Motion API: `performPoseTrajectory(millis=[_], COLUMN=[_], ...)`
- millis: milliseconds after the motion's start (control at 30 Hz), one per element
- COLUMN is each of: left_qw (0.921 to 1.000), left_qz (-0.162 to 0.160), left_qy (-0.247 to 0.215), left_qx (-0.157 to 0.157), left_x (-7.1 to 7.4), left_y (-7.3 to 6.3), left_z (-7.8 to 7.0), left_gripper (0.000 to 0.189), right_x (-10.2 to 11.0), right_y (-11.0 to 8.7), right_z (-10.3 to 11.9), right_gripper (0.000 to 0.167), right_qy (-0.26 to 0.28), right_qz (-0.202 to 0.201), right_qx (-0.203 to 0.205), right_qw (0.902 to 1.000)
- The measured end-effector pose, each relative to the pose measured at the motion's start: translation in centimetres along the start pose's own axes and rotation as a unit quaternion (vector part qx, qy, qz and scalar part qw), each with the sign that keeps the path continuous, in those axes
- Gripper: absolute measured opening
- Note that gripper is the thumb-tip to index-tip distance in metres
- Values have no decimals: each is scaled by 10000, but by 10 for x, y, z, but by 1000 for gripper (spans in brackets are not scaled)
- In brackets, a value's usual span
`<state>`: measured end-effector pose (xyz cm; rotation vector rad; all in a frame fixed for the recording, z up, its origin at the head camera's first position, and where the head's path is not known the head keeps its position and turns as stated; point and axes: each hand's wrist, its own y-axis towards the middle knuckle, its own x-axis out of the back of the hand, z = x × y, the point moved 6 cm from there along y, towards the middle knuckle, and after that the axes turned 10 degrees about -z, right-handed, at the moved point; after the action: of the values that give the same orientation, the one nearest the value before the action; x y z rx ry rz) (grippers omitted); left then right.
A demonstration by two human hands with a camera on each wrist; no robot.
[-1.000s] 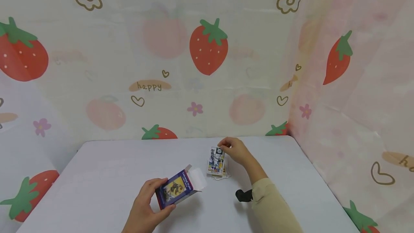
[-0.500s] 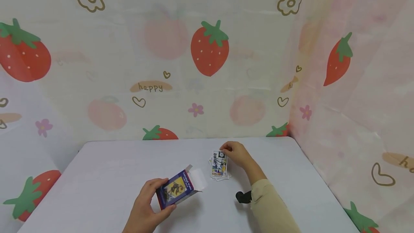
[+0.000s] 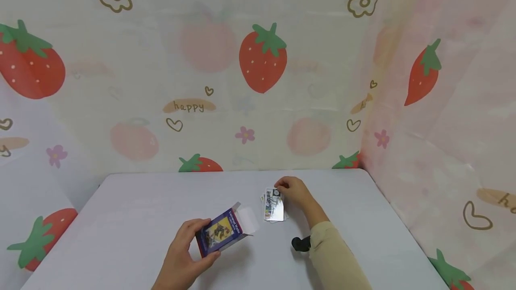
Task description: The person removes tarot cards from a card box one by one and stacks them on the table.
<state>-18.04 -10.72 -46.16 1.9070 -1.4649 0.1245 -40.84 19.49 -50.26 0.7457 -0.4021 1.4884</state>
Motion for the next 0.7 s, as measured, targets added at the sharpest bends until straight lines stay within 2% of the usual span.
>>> performPoseTrajectory(millis=[233,700], left_qw=[9999,9999], left_qz=[91,85], left_qy=[-16,-24], left_qx=[97,93], left_x=[-2,-3], left_y=[0,1], left_z=[1,3], left_gripper=[75,76], right_x=[-7,-11], right_y=[0,0], right_z=[-8,-8], right_gripper=[10,10], right_qy=[-68,4], right_qz=[40,76], right_qx=[-252,-236], right_qw=[9997,9997])
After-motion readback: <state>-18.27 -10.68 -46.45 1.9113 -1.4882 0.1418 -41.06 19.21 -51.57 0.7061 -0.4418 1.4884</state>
